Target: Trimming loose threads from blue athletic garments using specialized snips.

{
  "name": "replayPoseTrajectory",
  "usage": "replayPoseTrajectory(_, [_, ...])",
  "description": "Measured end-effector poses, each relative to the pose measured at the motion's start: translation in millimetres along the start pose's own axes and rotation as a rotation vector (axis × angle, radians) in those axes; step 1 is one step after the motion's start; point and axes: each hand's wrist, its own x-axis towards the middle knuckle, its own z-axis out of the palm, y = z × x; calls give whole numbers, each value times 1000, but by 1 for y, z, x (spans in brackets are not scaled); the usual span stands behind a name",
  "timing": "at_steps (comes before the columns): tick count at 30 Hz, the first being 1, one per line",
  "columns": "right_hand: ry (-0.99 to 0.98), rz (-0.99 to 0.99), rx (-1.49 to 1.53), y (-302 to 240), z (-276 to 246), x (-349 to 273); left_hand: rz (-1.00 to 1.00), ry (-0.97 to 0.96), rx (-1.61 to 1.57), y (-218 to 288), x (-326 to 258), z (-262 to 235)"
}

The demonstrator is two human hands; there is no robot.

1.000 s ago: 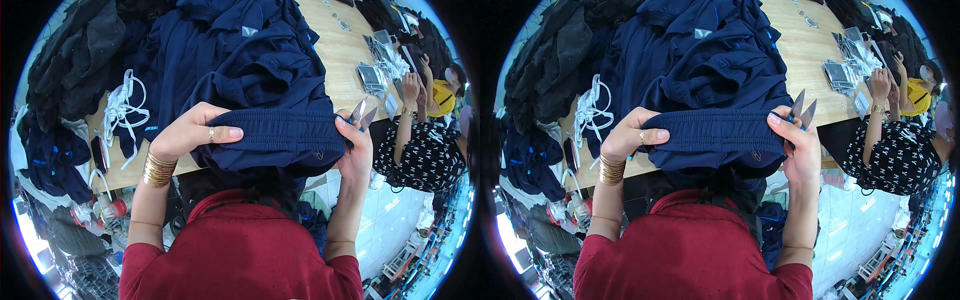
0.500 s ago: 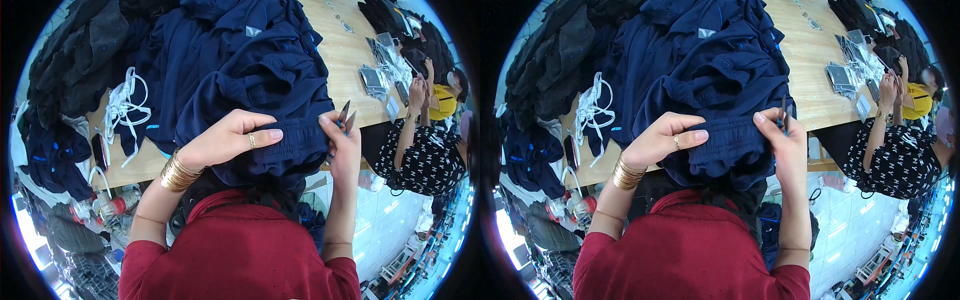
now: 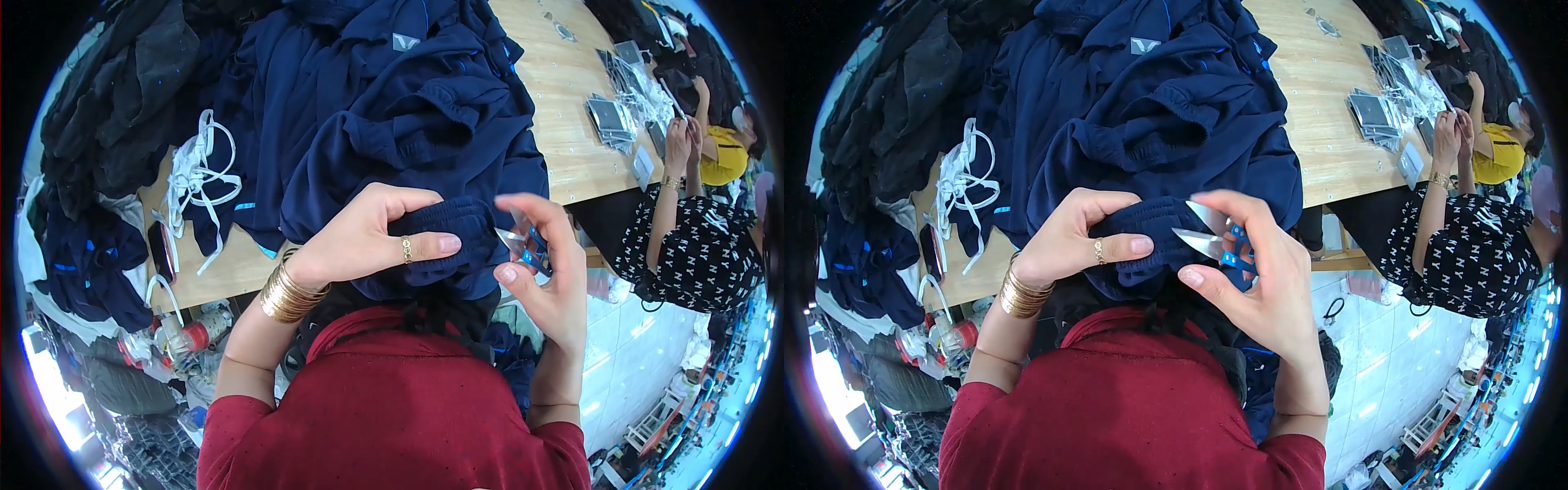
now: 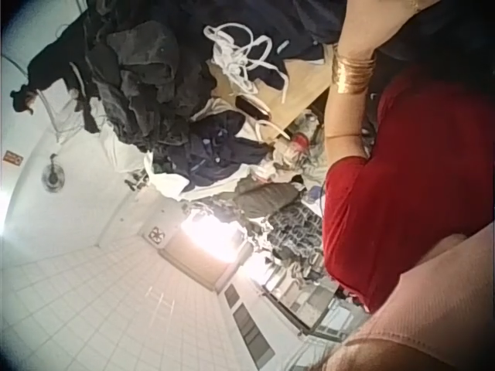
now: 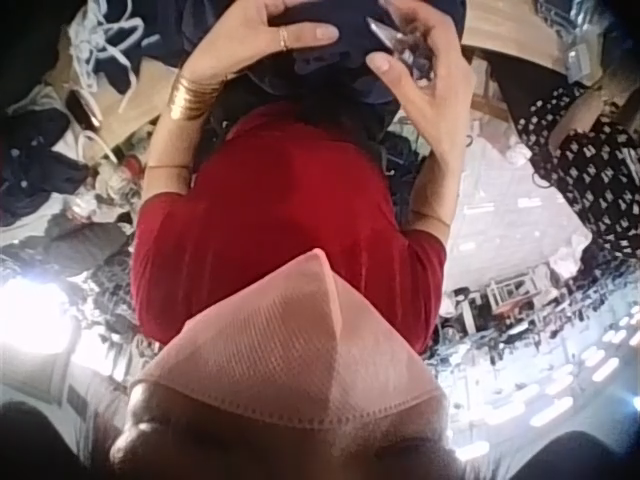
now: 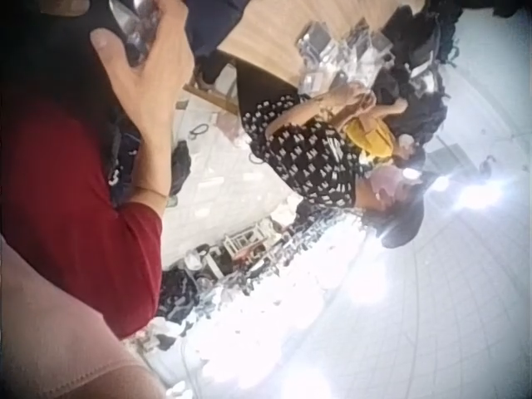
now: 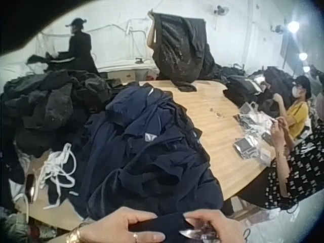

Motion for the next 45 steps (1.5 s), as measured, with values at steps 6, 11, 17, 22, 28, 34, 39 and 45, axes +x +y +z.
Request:
replayPoseTrajectory(6, [37,-27,-40,-4,1,0,-20,12,-16,-1,0,-1])
replayPoseTrajectory(11, [-117,-145,-337,0,-5,1,16,-19,-15,-2,1,-3])
replayPoseTrajectory(17, [-134,-234,-417,-2,-2,4,-22,-14,52,-7,-1,-8])
replayPoseTrajectory(22, [-132,-230,-425,-3,-1,5,-8,9,59,-9,-2,-8])
replayPoseTrajectory(28, [-133,-251,-404,-2,-1,6,-10,10,37,-9,-1,-8])
replayPoseTrajectory(34, [-149,-256,-432,-3,-2,7,2,-33,22,-5,1,-8])
replayPoseTrajectory(39, [-136,-312,-506,0,-3,7,30,-55,28,-8,2,-8])
replayPoseTrajectory(45, [-145,-353,-503,2,-4,7,10,-80,33,-12,2,-10])
